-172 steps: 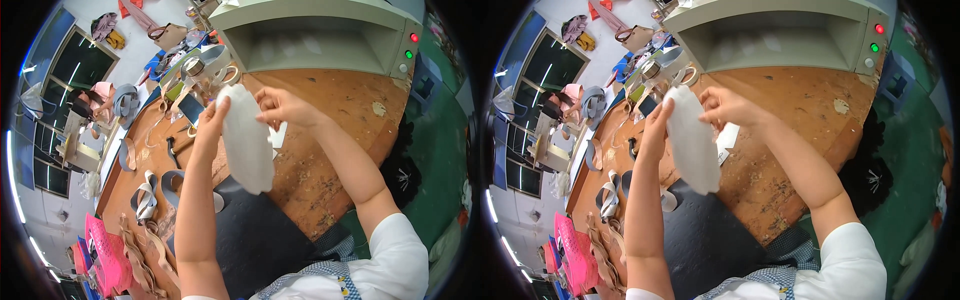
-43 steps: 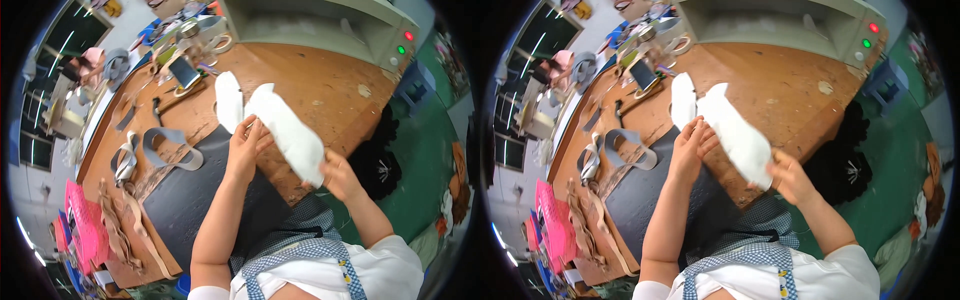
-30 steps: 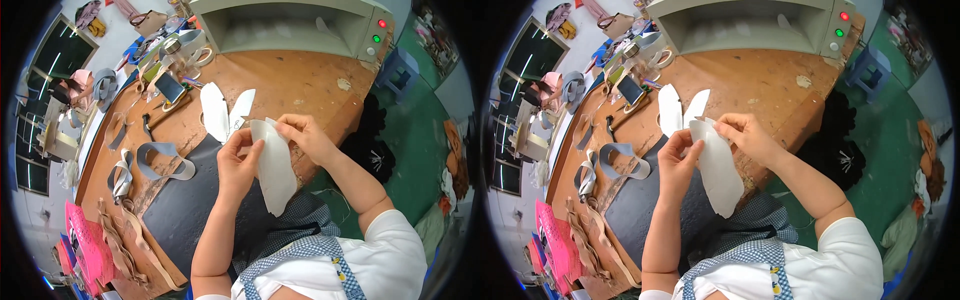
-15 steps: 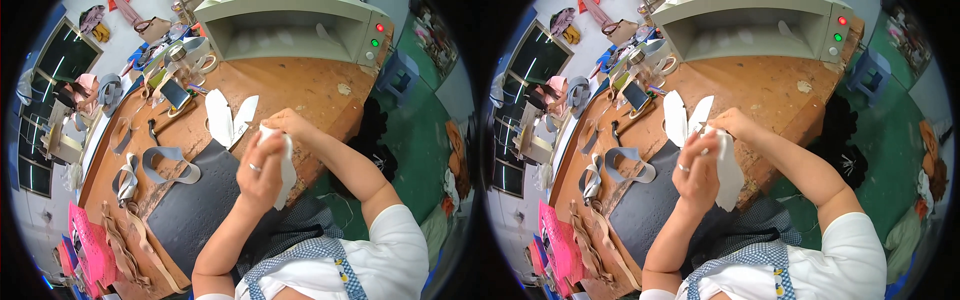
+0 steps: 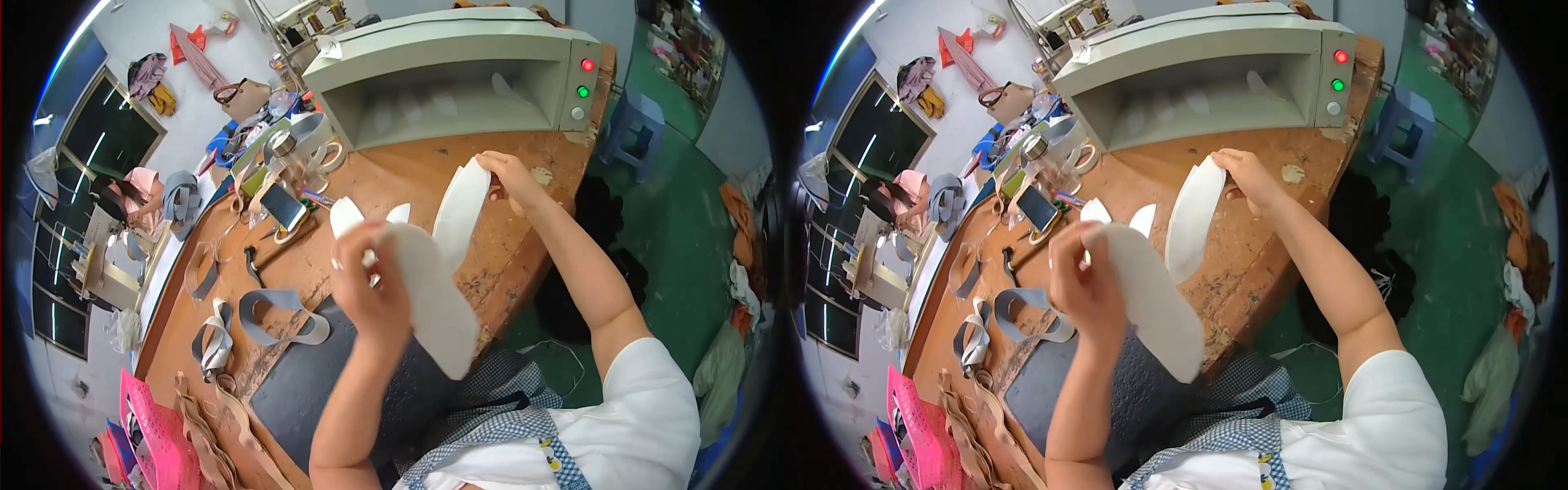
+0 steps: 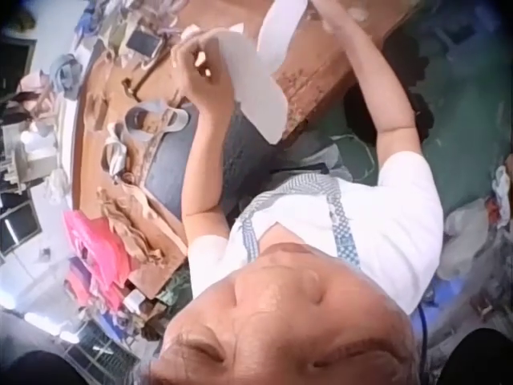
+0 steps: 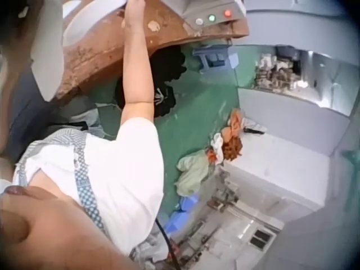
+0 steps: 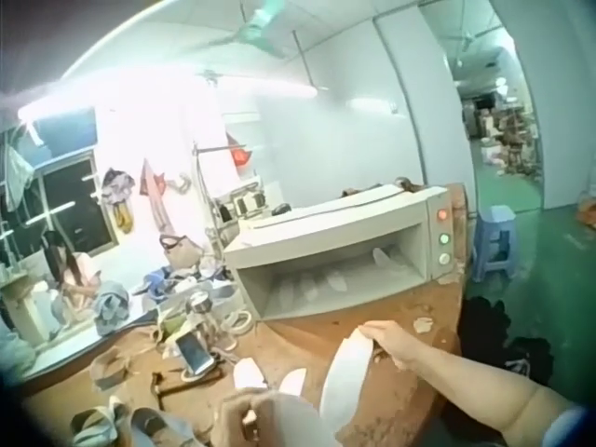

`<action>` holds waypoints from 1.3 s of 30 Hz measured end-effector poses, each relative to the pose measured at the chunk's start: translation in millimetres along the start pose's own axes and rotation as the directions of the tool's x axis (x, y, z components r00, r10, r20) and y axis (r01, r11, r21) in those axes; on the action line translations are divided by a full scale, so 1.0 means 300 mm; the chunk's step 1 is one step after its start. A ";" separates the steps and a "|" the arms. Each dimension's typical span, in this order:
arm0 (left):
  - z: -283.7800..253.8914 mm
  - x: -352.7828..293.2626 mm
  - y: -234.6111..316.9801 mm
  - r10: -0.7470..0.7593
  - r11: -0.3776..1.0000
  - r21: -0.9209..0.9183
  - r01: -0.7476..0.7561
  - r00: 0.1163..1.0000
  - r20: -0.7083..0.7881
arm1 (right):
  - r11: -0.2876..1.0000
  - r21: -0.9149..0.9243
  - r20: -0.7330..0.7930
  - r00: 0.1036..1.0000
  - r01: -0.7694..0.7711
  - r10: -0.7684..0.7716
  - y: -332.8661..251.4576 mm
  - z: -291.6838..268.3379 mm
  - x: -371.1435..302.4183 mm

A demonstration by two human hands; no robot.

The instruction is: Manually applying reinforcement lining to shoe upper components at a factory workbench.

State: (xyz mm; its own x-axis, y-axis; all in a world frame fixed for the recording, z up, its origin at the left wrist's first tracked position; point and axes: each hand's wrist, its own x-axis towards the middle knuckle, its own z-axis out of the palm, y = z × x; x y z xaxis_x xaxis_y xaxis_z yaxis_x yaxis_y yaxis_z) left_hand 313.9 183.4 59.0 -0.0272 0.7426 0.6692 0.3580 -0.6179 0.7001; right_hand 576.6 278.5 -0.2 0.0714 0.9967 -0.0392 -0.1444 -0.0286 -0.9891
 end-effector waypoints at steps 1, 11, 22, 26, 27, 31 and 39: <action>0.002 0.053 -0.062 -0.103 0.995 0.014 0.103 0.994 0.026 | 1.000 -0.002 -0.003 1.000 0.008 -0.008 -0.048 0.010 -0.040; 0.143 -0.018 0.020 -0.250 0.952 -0.100 0.289 0.925 0.286 | 0.935 -0.135 0.021 0.945 0.327 -0.328 -0.141 0.156 -0.312; 0.077 -0.236 -0.054 -0.658 0.634 -0.280 0.721 0.693 0.296 | 0.997 0.062 0.235 0.970 0.051 -0.064 0.111 0.233 -0.414; 0.035 -0.299 -0.111 -0.717 0.540 -0.415 0.732 0.658 0.229 | 0.978 0.206 0.011 0.999 -0.037 0.035 0.140 0.240 -0.406; 0.019 -0.307 -0.115 -0.747 0.504 -0.439 0.744 0.630 0.211 | 0.976 0.219 -0.114 0.993 0.013 0.012 0.135 0.205 -0.380; -0.101 -0.338 -0.071 -0.801 0.472 -0.377 0.797 0.567 0.194 | 0.965 0.262 -0.227 0.972 0.007 0.055 0.171 -0.108 -0.183; -0.280 -0.406 0.014 -0.795 0.513 -0.407 0.756 0.597 0.109 | 0.986 0.122 -0.307 0.941 -0.111 0.144 0.218 -0.371 0.108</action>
State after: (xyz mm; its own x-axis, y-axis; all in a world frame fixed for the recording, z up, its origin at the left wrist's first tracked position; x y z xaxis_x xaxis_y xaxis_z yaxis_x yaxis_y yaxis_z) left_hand 240.4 68.7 1.4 -0.1992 0.9626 -0.1838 -0.2165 0.1397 0.9662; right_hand 679.4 300.5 -81.9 0.3496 0.9099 -0.2232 -0.2708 -0.1300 -0.9538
